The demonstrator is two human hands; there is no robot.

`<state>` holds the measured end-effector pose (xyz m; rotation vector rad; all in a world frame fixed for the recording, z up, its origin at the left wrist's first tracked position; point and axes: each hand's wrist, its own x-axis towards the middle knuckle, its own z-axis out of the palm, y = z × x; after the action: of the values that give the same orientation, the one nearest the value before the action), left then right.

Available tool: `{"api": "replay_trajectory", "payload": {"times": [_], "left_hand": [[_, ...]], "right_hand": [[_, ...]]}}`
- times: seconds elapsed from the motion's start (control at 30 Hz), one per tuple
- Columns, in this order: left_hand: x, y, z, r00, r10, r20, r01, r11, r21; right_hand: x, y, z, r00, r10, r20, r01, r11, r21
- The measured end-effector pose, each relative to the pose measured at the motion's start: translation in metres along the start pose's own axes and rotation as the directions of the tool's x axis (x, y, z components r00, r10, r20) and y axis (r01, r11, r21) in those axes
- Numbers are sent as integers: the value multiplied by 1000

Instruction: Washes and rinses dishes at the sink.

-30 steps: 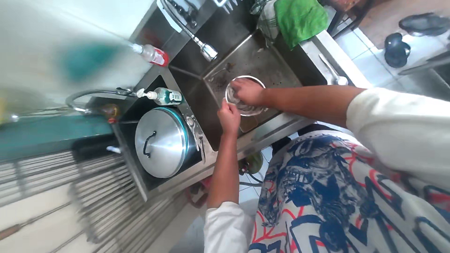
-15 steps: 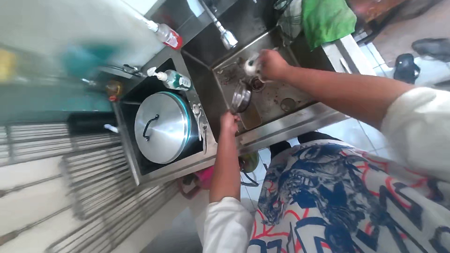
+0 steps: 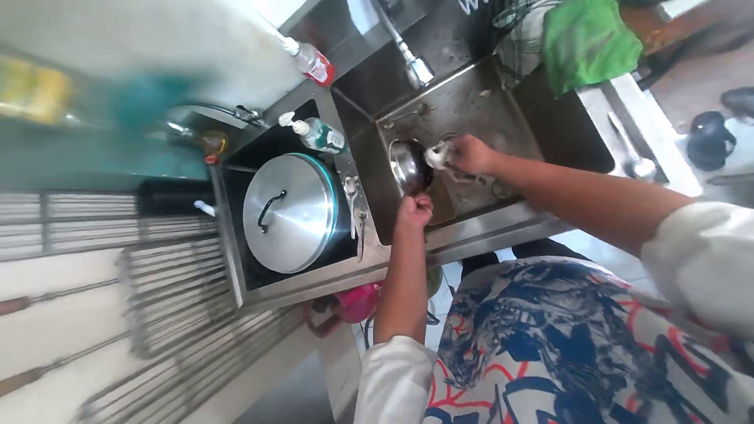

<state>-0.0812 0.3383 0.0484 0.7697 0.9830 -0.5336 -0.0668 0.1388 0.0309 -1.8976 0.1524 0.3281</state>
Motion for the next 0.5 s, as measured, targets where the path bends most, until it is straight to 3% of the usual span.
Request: {"api": "replay_trajectory", "payload": {"times": [0.07, 0.17, 0.23, 0.4, 0.5], "left_hand": [[6, 3, -5, 997, 42, -60, -40, 999, 31], [17, 2, -11, 982, 85, -169, -64, 990, 126], [20, 3, -11, 981, 92, -171, -62, 984, 169], [20, 11, -8, 986, 63, -156, -26, 973, 230], [15, 18, -9, 982, 48, -185, 0, 968, 251]], "right_hand": [[0, -3, -3, 999, 50, -16, -52, 993, -109], [11, -28, 0, 996, -57, -73, 50, 993, -103], [31, -61, 10, 991, -93, -100, 79, 988, -130], [132, -131, 43, 993, -74, -91, 52, 975, -217], [190, -159, 64, 982, -188, -7, 176, 927, -332]]}}
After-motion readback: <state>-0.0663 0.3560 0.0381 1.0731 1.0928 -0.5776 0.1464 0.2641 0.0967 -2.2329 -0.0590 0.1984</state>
